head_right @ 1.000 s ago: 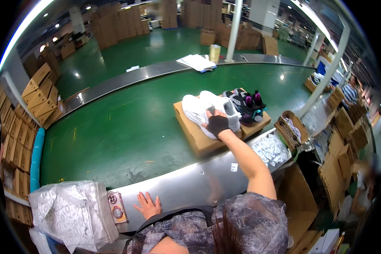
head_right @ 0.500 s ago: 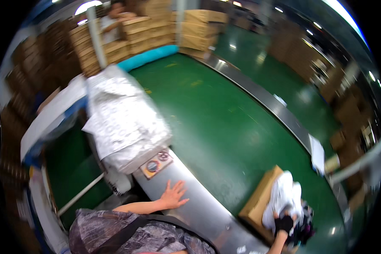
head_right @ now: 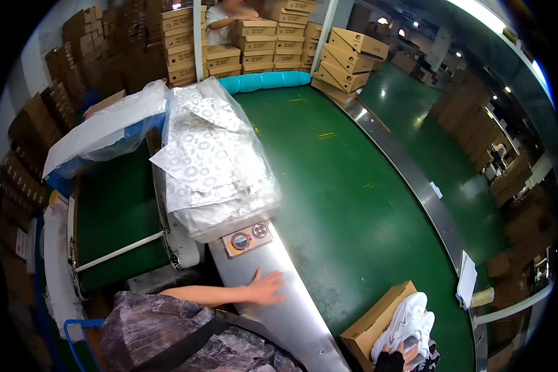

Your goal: The person wraps shoes in bubble wrap and places them into cardboard boxes on a conveyor belt. They handle multiple pairs of shoes, including gray and white sneakers, and seal the boxes after packing.

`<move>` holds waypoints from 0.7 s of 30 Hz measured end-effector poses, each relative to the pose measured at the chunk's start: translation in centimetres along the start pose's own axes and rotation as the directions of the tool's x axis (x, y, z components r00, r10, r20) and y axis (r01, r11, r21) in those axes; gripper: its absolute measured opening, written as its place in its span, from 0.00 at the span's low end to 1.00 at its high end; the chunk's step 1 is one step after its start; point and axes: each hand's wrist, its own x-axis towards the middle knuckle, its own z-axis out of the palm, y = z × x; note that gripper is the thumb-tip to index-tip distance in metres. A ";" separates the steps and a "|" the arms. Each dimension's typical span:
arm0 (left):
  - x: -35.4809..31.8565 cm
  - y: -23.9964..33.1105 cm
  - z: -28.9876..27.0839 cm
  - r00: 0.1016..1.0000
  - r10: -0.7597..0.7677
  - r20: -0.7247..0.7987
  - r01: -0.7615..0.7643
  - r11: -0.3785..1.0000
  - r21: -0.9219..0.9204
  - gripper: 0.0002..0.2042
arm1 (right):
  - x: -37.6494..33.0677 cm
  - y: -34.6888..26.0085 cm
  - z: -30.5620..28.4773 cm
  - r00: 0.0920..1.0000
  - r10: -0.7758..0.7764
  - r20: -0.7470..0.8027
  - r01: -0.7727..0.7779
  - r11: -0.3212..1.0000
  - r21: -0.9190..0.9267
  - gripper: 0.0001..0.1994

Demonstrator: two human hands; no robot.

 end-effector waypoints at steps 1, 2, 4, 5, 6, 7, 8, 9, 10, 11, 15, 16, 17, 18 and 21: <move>1.9 1.2 -2.2 0.981 -0.099 0.166 0.150 0.931 -0.332 0.31 | 1.2 1.9 3.3 0.934 -0.215 -0.285 0.280 0.936 0.212 0.21; 4.0 1.7 -4.2 0.991 0.080 0.105 0.017 0.710 -0.704 0.37 | 1.5 -1.5 -0.8 0.919 -0.268 -0.289 0.365 0.854 0.372 0.19; 6.7 0.9 -9.3 0.933 0.356 -0.053 0.057 -0.292 -0.955 0.48 | 1.9 -10.9 -7.5 0.914 -0.302 -0.270 0.389 0.474 0.790 0.16; 1.7 6.4 -16.9 0.962 0.271 -0.045 0.071 -0.403 -0.912 0.46 | 2.2 -14.9 -8.7 0.868 -0.299 -0.397 0.488 0.361 0.795 0.16; 1.1 7.1 -19.4 0.896 0.404 -0.187 0.077 -0.554 -0.829 0.49 | 2.3 -18.8 -11.8 0.770 -0.273 -0.577 0.635 0.227 0.739 0.17; 0.0 9.1 -21.2 0.885 0.397 -0.243 0.051 -0.601 -0.797 0.51 | 2.2 -20.5 -14.4 0.696 -0.317 -0.644 0.718 0.302 0.627 0.18; -0.5 10.6 -22.3 0.828 0.468 -0.310 0.048 -0.609 -0.791 0.53 | 2.6 -22.2 -16.5 0.628 -0.321 -0.709 0.778 0.266 0.568 0.18; -1.0 11.5 -22.5 0.817 0.485 -0.312 0.079 -0.630 -0.773 0.54 | 2.6 -23.7 -17.9 0.544 -0.318 -0.776 0.839 0.210 0.502 0.18; -1.7 12.0 -23.0 0.809 0.490 -0.325 0.085 -0.645 -0.760 0.54 | 2.6 -24.8 -18.8 0.528 -0.338 -0.779 0.849 0.196 0.490 0.19; -2.3 12.4 -23.4 0.802 0.490 -0.341 0.088 -0.661 -0.745 0.55 | 2.6 -25.5 -19.4 0.509 -0.360 -0.782 0.860 0.178 0.478 0.19; -3.4 11.2 -22.9 0.774 0.562 -0.293 0.123 -0.587 -0.800 0.58 | 2.1 -27.5 -19.7 0.472 -0.444 -0.761 0.874 0.126 0.469 0.24; -3.6 10.8 -22.8 0.802 0.527 -0.280 0.124 -0.606 -0.786 0.59 | 1.8 -27.9 -19.8 0.467 -0.447 -0.763 0.878 0.135 0.458 0.24; -3.8 10.7 -22.9 0.814 0.505 -0.289 0.097 -0.607 -0.789 0.59 | 1.6 -28.3 -19.8 0.462 -0.449 -0.765 0.882 0.144 0.448 0.25; -4.0 10.5 -23.0 0.825 0.486 -0.289 0.076 -0.602 -0.795 0.59 | 1.5 -28.6 -19.7 0.456 -0.460 -0.762 0.884 0.137 0.447 0.24; -4.4 9.9 -23.4 0.854 0.438 -0.281 0.045 -0.600 -0.799 0.60 | 1.3 -29.4 -20.3 0.452 -0.492 -0.744 0.878 0.102 0.467 0.23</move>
